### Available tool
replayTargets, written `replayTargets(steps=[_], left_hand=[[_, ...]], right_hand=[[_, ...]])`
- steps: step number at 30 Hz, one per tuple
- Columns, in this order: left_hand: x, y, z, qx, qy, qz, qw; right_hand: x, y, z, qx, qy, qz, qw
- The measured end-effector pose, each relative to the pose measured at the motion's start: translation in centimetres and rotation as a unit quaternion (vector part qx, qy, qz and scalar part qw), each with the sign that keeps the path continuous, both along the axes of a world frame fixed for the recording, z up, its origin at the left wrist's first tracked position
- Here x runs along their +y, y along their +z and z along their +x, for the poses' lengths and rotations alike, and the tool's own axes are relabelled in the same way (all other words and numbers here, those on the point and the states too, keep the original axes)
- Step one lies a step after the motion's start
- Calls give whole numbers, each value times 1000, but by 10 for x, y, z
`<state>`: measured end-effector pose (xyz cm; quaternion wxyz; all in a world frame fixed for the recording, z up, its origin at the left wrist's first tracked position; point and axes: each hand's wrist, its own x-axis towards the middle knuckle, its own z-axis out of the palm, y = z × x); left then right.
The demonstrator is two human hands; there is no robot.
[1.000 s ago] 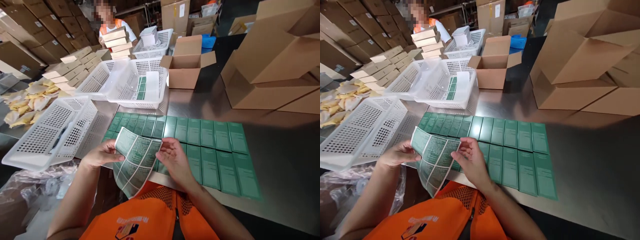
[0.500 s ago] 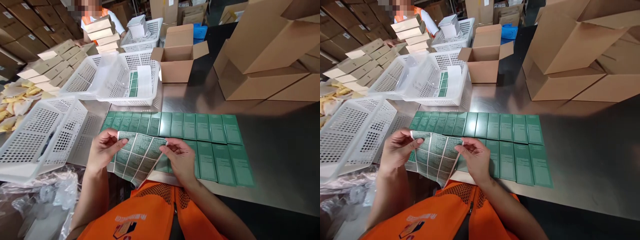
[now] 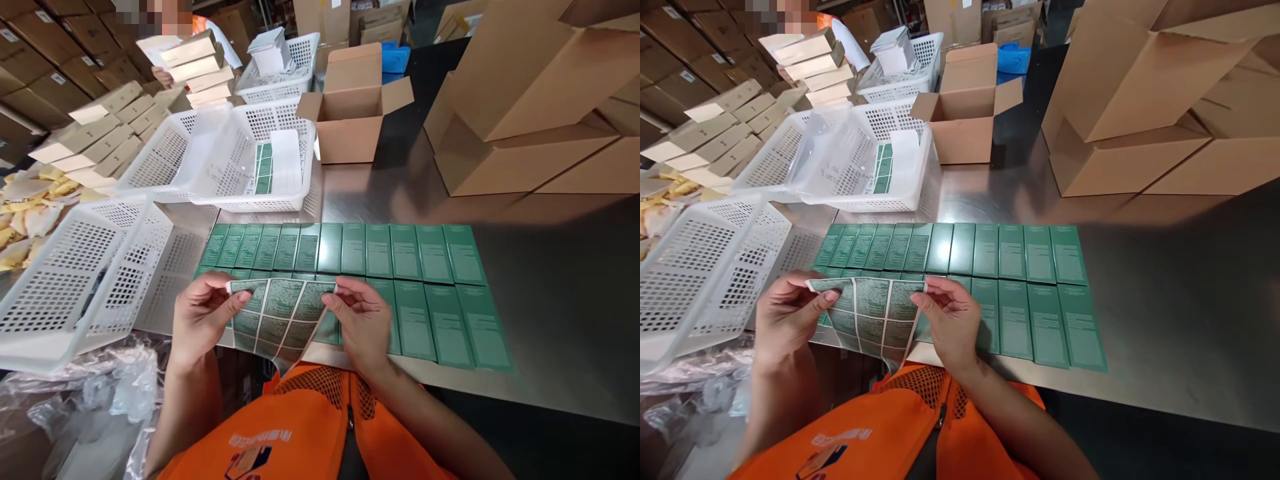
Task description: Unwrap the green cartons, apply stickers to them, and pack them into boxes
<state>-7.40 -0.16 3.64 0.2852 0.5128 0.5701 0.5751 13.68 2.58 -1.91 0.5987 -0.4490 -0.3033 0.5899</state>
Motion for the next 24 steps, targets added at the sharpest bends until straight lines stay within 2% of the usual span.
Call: replayTargets(steps=[8,11,17,21,24], left_hand=[[0,0,-2,15,3,-7,1000],[-2,0,-4,22,-2,-11,1000],[-3,1,-6,-7,-7,-37,999],[-1,5,-2,-2,0,-17,1000],[0,6,1,5,29,6,1000]], right_hand=[[4,-3,-2,76,62,-36,995],[3,-3,-2,69,82,-27,994],[0,-2,3,-90,92,75,989],[-3,-4,6,-183,121,167,961],[-4,-5,9,-228,157,199,940]])
